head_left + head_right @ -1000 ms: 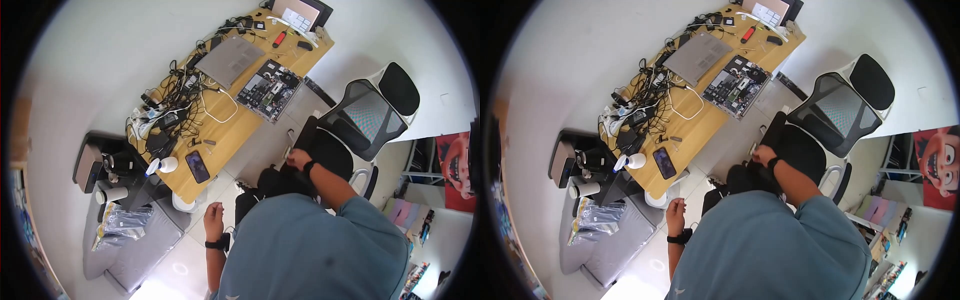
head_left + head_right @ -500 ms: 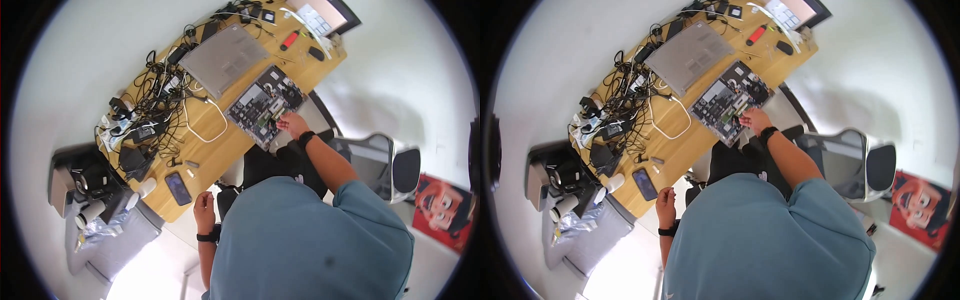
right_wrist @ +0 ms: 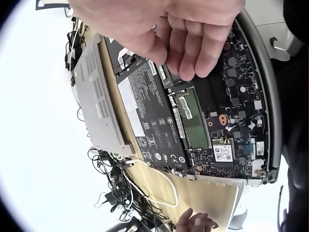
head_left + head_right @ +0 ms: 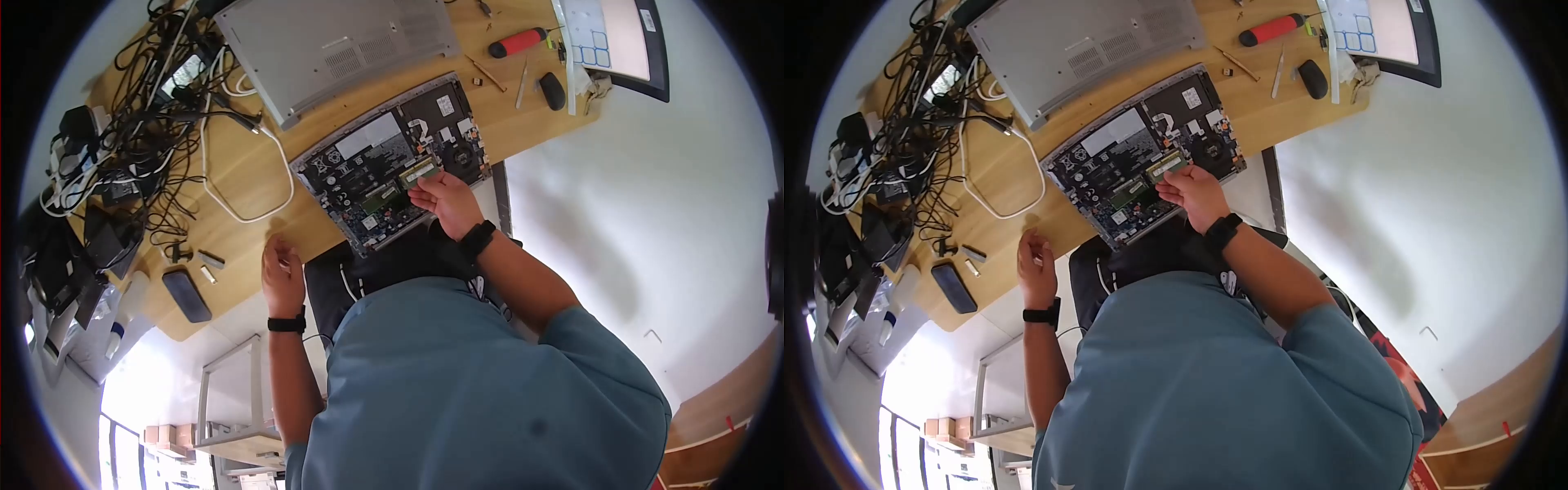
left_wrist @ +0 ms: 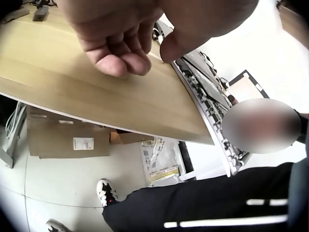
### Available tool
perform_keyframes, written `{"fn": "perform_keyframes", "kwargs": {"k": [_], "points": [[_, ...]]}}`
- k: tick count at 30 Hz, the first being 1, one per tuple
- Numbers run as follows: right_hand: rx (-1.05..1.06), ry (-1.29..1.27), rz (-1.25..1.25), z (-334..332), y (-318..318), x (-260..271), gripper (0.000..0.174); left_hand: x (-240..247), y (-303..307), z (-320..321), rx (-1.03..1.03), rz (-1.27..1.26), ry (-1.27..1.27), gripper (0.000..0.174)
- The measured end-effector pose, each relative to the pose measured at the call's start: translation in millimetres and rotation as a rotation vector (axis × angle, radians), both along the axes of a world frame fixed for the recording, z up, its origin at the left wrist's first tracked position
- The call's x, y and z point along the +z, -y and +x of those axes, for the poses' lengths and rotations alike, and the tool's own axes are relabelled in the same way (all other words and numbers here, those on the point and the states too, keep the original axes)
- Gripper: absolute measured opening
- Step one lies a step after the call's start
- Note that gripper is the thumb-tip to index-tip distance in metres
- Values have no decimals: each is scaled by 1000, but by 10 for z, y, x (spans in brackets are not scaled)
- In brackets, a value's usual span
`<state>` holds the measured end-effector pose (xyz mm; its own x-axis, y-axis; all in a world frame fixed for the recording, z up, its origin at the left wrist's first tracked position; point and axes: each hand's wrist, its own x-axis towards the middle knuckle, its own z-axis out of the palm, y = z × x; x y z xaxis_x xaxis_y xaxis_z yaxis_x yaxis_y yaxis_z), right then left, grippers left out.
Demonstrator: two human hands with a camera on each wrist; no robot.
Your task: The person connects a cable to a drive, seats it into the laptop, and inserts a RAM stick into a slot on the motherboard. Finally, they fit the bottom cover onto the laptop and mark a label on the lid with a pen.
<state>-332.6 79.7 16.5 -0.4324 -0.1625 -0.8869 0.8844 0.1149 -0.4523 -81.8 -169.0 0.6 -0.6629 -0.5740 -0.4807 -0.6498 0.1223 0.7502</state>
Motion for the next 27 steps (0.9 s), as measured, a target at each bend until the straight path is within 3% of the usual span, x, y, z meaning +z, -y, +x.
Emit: {"fn": "perform_keyframes", "kwargs": {"k": [5,13,14,16,17,20,21,23,27], "points": [[23,-33,22,38,-15,-3,10,-158,23,-47,-42,-231,-126,31],[115,-193,68,-85,-26,92,10,-297,-18,44,109,-227,-264,26],[248,-386,153,-108,4,155,10,-348,-40,69,125,-221,-279,26],[591,-751,418,-199,-64,217,11,-458,-79,114,26,-452,-342,24],[598,-770,419,-185,-28,235,11,-477,-89,124,40,-455,-356,24],[824,-1392,374,-142,76,342,15,-452,-134,86,65,-474,-435,18],[808,-1415,373,-134,66,357,15,-436,-151,64,74,-500,-446,18],[1079,-1771,400,-104,2,365,18,-472,-193,62,73,-560,-471,18],[1071,-2018,347,-102,-219,175,21,-524,-267,73,64,-748,-450,13]]}}
